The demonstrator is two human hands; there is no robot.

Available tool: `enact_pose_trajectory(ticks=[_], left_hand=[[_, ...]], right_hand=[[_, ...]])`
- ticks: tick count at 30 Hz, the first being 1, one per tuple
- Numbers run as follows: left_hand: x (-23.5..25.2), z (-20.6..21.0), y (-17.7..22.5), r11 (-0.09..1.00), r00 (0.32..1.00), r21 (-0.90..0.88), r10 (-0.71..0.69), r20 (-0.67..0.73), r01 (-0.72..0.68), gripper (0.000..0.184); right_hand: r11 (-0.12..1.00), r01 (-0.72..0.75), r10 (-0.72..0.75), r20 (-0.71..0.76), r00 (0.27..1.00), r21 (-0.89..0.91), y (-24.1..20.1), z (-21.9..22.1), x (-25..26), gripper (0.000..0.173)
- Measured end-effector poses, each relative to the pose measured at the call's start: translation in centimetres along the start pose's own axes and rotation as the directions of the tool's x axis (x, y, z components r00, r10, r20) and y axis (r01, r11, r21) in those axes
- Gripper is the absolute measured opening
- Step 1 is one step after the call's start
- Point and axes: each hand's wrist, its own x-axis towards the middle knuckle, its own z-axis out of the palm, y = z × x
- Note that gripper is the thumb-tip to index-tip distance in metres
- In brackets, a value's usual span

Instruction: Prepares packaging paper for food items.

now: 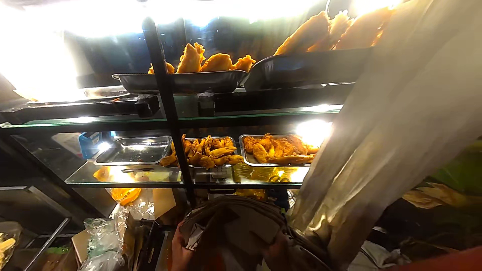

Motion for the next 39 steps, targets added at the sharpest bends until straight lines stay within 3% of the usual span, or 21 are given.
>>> enact_pose_trajectory(ticks=[3, 6, 9, 13, 16, 18, 22, 25, 28, 31, 33, 35, 39], left_hand=[[-1.1, 1.1, -1.3, 0.999, 0.998, -0.020, -0.036, -0.047, 0.035, 0.067], [-0.2, 1.1, -1.4, 1.000, 0.998, -0.017, 0.010, -0.058, -0.011, 0.068], [0.5, 2.8, -1.2, 0.999, 0.987, 0.017, 0.038, -0.155, -0.036, 0.049], [0.6, 4.5, 0.4, 0.999, 0.966, -0.031, 0.031, -0.255, -0.040, 0.046], [0.5, 3.8, 2.2, 0.998, 0.966, -0.035, -0.054, -0.252, 0.047, 0.053], [0.3, 2.6, 1.9, 0.995, 0.986, 0.012, -0.100, -0.133, 0.102, 0.067], [0.8, 2.1, 1.5, 0.995, 0.997, 0.083, -0.058, -0.047, 0.062, 0.068], [1.3, 2.2, 1.1, 0.997, 0.997, 0.033, -0.063, -0.051, 0.064, 0.071], [1.8, 2.1, 1.4, 0.996, 0.998, -0.063, -0.061, -0.007, 0.060, 0.066], [1.8, 1.9, 1.6, 0.990, 0.996, -0.115, -0.076, 0.050, 0.081, 0.060], [1.9, 1.9, 1.4, 0.985, 0.996, -0.155, -0.061, 0.063, 0.070, 0.057], [1.6, 2.0, 0.9, 0.983, 0.996, -0.168, -0.070, 0.062, 0.079, 0.059], [1.8, 1.9, 1.8, 0.970, 0.992, -0.231, -0.054, 0.117, 0.080, 0.056]], right_hand=[[0.996, 0.085, -0.084, -0.096, 0.992, 0.003, 1.2, 1.5, -0.3, 0.079], [0.999, 0.032, -0.032, -0.118, 0.992, -0.006, 1.4, 2.0, 0.5, 0.071], [0.995, -0.072, 0.077, -0.070, 0.995, 0.076, 1.1, 2.8, 1.0, 0.062], [0.982, -0.005, 0.003, 0.012, 1.000, 0.190, -2.8, 2.7, 1.5, 0.055], [0.988, 0.060, -0.060, -0.006, 0.998, 0.144, -2.9, 1.1, 1.1, 0.060], [0.995, 0.019, -0.022, 0.022, 1.000, 0.097, -1.1, -0.1, 0.9, 0.061], [0.998, -0.025, 0.024, 0.022, 0.999, 0.055, -0.3, -1.1, 0.9, 0.083], [0.989, 0.149, -0.148, 0.056, 0.987, -0.016, -2.5, -2.2, 2.3, 0.096], [0.813, 0.459, -0.458, 0.092, 0.884, -0.358, -9.3, -2.7, 5.4, 0.083], [0.552, 0.642, -0.589, 0.297, 0.752, -0.532, -15.9, 0.7, 5.9, 0.063], [0.468, 0.724, -0.533, 0.491, 0.689, -0.507, -15.9, 4.1, 5.6, 0.071], [0.474, 0.757, -0.394, 0.660, 0.640, -0.451, -13.9, 5.8, 5.9, 0.083], [0.494, 0.803, -0.534, 0.613, 0.582, -0.333, -13.6, 5.5, 7.2, 0.106]])
